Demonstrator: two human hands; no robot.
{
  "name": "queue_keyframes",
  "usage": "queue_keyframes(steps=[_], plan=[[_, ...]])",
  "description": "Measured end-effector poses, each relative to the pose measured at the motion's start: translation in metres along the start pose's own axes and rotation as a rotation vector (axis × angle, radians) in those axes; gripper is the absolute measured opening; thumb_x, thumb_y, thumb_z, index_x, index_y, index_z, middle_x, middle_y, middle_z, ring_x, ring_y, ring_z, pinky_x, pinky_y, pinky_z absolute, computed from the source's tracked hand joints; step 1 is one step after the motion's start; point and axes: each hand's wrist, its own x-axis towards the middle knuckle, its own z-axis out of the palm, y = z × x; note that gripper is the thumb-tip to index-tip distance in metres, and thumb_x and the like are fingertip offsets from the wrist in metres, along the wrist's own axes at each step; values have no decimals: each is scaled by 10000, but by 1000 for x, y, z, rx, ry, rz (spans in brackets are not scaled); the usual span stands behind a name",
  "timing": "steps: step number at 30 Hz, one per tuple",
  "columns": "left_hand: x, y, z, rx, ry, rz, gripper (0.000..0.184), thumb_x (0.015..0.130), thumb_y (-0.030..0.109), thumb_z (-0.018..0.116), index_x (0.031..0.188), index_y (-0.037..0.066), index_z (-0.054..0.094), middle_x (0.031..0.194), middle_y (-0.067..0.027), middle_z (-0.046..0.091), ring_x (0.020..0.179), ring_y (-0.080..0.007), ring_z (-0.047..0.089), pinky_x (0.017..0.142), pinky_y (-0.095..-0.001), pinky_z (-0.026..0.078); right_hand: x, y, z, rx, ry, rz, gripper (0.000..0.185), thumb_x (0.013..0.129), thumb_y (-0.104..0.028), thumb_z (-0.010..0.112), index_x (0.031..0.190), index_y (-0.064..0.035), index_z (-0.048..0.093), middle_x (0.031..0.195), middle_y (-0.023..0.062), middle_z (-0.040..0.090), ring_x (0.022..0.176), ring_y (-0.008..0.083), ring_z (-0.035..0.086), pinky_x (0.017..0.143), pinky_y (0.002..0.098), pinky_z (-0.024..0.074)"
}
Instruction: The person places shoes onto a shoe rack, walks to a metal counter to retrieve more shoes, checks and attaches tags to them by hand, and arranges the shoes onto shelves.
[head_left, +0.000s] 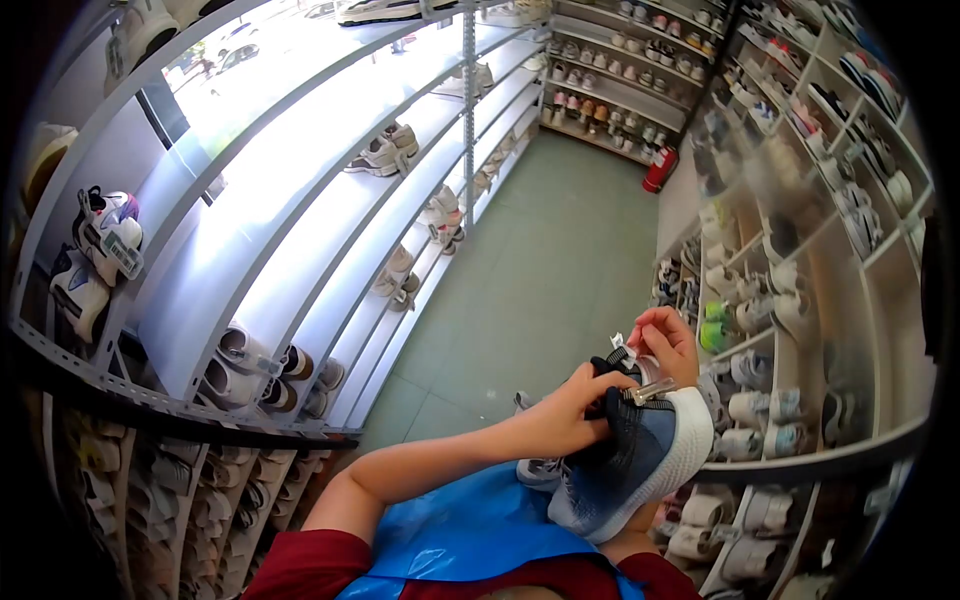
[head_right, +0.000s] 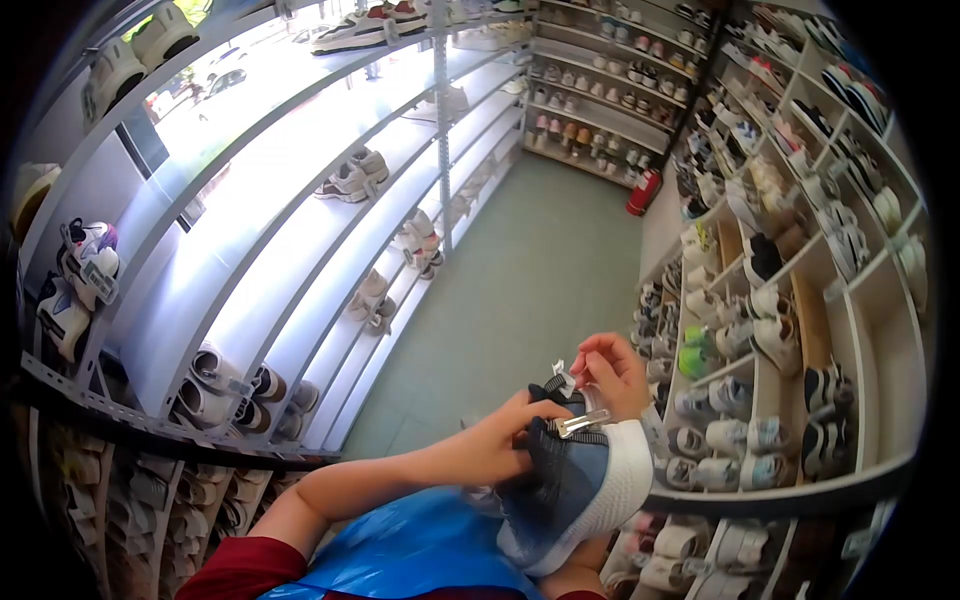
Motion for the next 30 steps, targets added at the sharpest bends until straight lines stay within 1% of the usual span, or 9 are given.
queue_keyframes(steps=[11,15,16,17,18,22,24,25,30], plan=[[167,19,-75,-2,561,205,409,724,-127,539,1098,38,556,1030,-47,583,1029,-144,536,905,-247,397,222,13,-80,247,78,-16,124,892,-110,551,974,-17,565,807,75,606,622,135,571,586,251,489],[215,23,-133,185,668,304,373,705,-80,645,1050,42,571,1013,-40,585,949,-130,561,847,-245,425,309,157,-143,286,16,244,282,902,-238,536,1038,5,582,849,94,636,747,179,639,659,292,539],[227,25,-149,222,664,290,391,656,-109,558,1017,40,568,1003,-85,544,997,-231,531,887,-290,393,318,177,-155,312,-30,339,348,906,-282,528,1065,21,588,864,101,645,781,189,653,679,304,551],[239,24,-167,296,657,288,371,663,-99,567,1005,45,569,991,-88,546,979,-241,536,873,-294,399,306,158,-135,470,-99,-30,406,904,-309,533,1095,45,591,940,119,652,795,184,656,686,316,558],[253,21,-185,373,648,289,352,669,-89,576,992,50,570,979,-91,548,961,-251,542,858,-298,405,323,153,-122,537,-6,223,385,917,-294,522,1101,37,593,986,121,652,826,185,656,703,319,558],[311,1,-255,493,578,199,436,732,-68,582,1134,67,481,1013,-135,596,971,-310,582,835,-339,441,367,208,-126,325,-146,157,429,950,-315,485,1245,-5,512,1182,133,592,1033,221,610,862,364,516],[340,-22,-297,346,411,103,525,745,22,670,1219,98,456,1104,-108,583,1064,-195,565,902,-298,424,405,208,-131,594,-263,536,608,945,-504,413,1359,-59,411,1332,123,496,1185,252,520,972,412,442],[357,-30,-314,506,384,150,558,701,-99,587,1217,60,446,922,-171,599,916,-363,587,801,-377,452,428,201,-135,596,-256,518,608,945,-504,413,1359,-59,411,1332,123,496,1185,252,520,972,412,442],[444,-43,-407,846,-116,17,520,727,-48,562,1211,140,542,1075,-147,617,958,-332,590,824,-404,467,516,141,-126,775,-465,732,753,881,-708,249,1442,-210,305,1435,37,395,1270,238,441,1058,438,355]])
